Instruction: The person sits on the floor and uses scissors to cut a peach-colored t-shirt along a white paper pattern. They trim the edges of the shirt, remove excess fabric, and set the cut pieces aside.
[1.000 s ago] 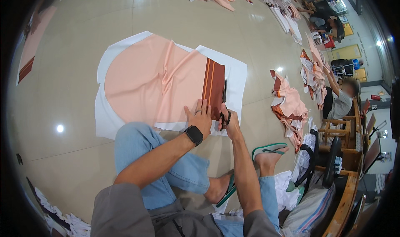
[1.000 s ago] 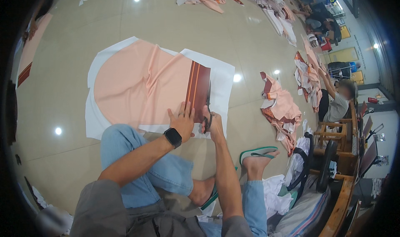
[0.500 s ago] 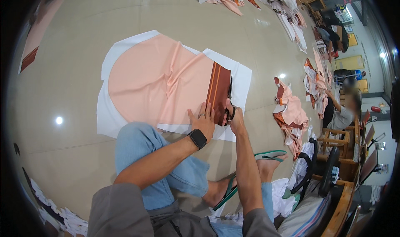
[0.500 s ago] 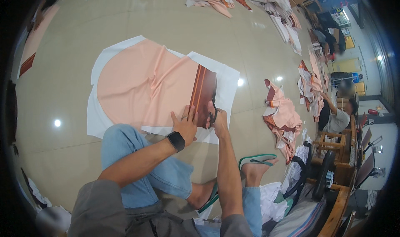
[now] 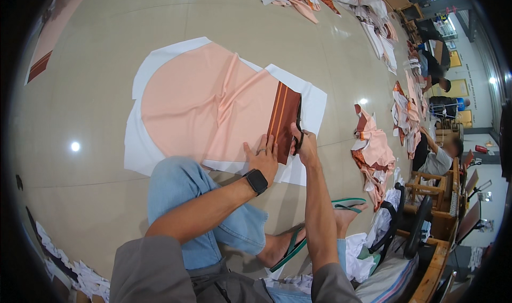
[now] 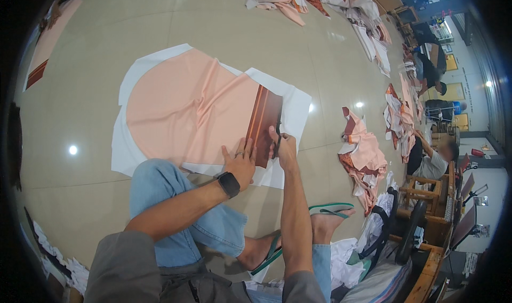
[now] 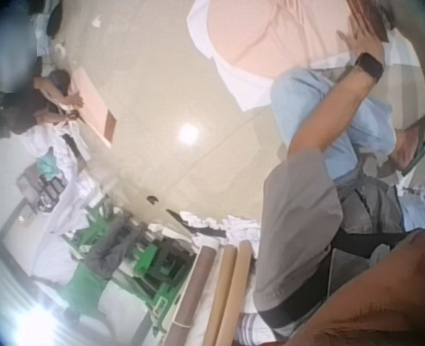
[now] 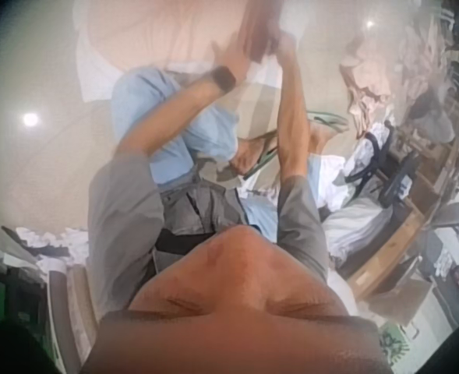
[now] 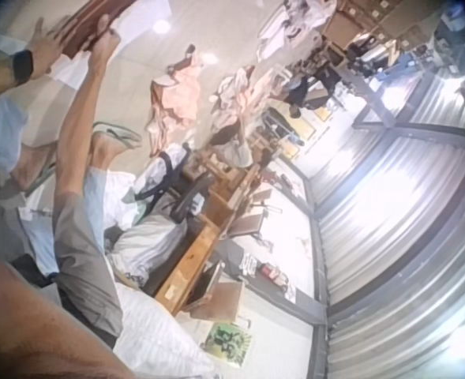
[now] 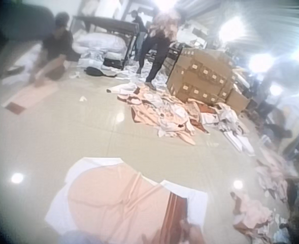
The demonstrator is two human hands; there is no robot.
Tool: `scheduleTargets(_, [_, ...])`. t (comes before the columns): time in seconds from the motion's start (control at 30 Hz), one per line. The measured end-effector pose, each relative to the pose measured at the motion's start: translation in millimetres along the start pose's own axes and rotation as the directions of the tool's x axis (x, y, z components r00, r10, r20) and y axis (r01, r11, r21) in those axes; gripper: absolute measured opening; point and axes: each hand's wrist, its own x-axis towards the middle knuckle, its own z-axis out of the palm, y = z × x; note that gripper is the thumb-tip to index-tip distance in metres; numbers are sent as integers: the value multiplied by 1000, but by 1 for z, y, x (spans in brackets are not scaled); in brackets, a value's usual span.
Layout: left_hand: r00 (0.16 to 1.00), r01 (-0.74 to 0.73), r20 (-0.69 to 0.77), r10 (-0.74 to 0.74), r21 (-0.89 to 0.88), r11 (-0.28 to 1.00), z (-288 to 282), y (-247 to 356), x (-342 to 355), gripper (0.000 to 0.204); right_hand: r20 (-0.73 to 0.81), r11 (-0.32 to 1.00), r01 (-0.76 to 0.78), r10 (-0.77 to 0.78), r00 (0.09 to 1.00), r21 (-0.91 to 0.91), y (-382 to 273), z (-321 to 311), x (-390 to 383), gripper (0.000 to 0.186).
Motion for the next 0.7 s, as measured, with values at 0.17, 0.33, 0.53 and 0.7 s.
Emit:
scheduleTargets(0.17, [996,23,-88,-29,-68,997,1,3,-2,57,22,997,-14,12,1000,73,5,-7,7,69])
scheduleTargets(0.33, [997,25,-74,-30,-58,998,-2,2,-3,57,62,982,-63,53,997,177,-24,-4,12,60])
scheduleTargets(0.53, [997,4,-74,-1,37,999,4,3,-2,110,1,992,34,-35,999,-125,-10,-4,33,74])
scheduleTargets(0.7, [995,15,-94,-12,27,1000,7,3,0,110,60,996,-41,36,998,81,-37,-5,32,75])
